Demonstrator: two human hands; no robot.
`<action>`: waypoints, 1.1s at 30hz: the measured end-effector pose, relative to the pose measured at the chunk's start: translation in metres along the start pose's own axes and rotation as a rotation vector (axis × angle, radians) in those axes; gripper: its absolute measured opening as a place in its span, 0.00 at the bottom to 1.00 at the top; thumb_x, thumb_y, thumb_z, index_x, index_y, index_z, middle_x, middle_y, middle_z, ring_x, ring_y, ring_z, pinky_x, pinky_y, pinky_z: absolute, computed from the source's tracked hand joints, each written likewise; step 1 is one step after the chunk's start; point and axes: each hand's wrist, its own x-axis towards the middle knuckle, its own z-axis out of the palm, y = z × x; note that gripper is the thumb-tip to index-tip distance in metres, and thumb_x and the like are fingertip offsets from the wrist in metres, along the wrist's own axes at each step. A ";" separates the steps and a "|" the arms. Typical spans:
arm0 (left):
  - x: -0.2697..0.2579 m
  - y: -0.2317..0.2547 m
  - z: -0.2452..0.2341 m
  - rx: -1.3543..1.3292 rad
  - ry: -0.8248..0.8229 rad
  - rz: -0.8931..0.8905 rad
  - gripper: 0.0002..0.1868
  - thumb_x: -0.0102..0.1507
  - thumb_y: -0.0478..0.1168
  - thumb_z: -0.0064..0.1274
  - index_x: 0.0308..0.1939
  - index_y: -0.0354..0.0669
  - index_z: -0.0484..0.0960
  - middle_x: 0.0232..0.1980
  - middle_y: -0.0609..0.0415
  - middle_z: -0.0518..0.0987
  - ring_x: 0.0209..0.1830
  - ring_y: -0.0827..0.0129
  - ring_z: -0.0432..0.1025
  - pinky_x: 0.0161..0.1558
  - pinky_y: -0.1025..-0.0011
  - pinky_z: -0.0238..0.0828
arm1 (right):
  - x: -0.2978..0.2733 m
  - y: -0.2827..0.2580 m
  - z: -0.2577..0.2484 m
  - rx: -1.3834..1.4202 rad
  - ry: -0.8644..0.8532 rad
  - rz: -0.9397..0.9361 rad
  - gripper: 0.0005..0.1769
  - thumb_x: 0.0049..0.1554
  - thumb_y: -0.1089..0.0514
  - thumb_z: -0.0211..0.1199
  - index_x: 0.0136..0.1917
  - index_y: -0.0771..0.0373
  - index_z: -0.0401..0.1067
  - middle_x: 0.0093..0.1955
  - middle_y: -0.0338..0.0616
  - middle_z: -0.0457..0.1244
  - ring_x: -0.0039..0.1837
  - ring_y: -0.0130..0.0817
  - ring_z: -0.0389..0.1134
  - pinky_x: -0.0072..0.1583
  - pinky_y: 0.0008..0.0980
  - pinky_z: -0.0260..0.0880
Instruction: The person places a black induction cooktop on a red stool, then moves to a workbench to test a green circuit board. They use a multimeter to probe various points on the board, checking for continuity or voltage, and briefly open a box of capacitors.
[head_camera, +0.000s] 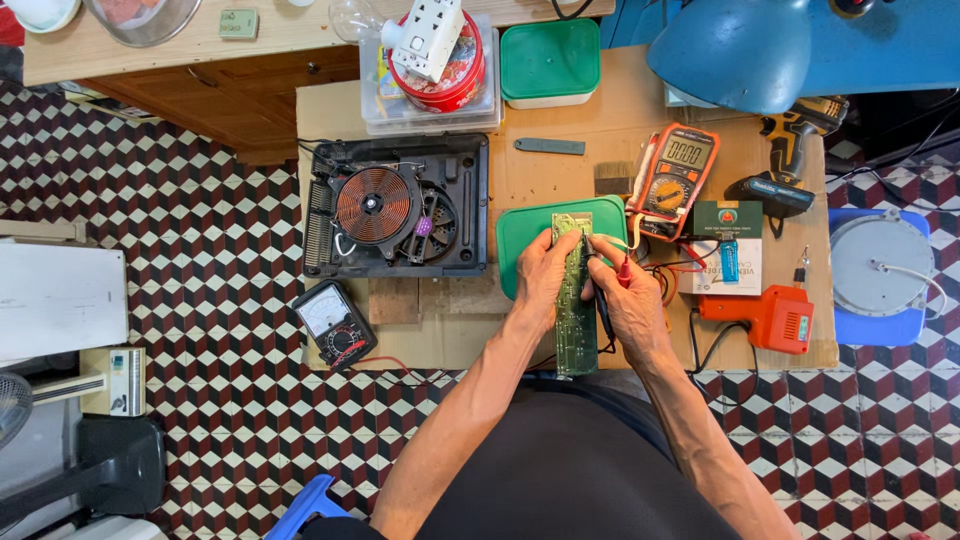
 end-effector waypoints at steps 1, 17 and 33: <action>0.000 0.000 0.000 0.004 0.000 0.003 0.11 0.67 0.42 0.54 0.46 0.36 0.78 0.33 0.56 0.78 0.23 0.77 0.71 0.21 0.76 0.68 | 0.000 0.000 0.000 -0.005 0.001 0.005 0.25 0.65 0.56 0.57 0.74 0.64 0.67 0.35 0.35 0.63 0.39 0.20 0.61 0.44 0.19 0.59; -0.004 0.002 0.001 -0.021 -0.030 0.000 0.11 0.67 0.42 0.54 0.46 0.37 0.78 0.32 0.55 0.78 0.20 0.75 0.70 0.18 0.75 0.67 | 0.001 0.001 -0.002 -0.004 -0.005 -0.001 0.25 0.65 0.57 0.57 0.73 0.63 0.68 0.35 0.35 0.63 0.40 0.20 0.61 0.44 0.19 0.59; 0.013 0.012 0.017 0.109 -0.153 -0.039 0.12 0.68 0.44 0.54 0.45 0.37 0.77 0.31 0.55 0.78 0.18 0.75 0.70 0.18 0.75 0.67 | 0.005 -0.007 -0.004 -0.009 0.112 -0.031 0.25 0.65 0.57 0.57 0.74 0.59 0.67 0.35 0.34 0.63 0.39 0.18 0.61 0.42 0.19 0.59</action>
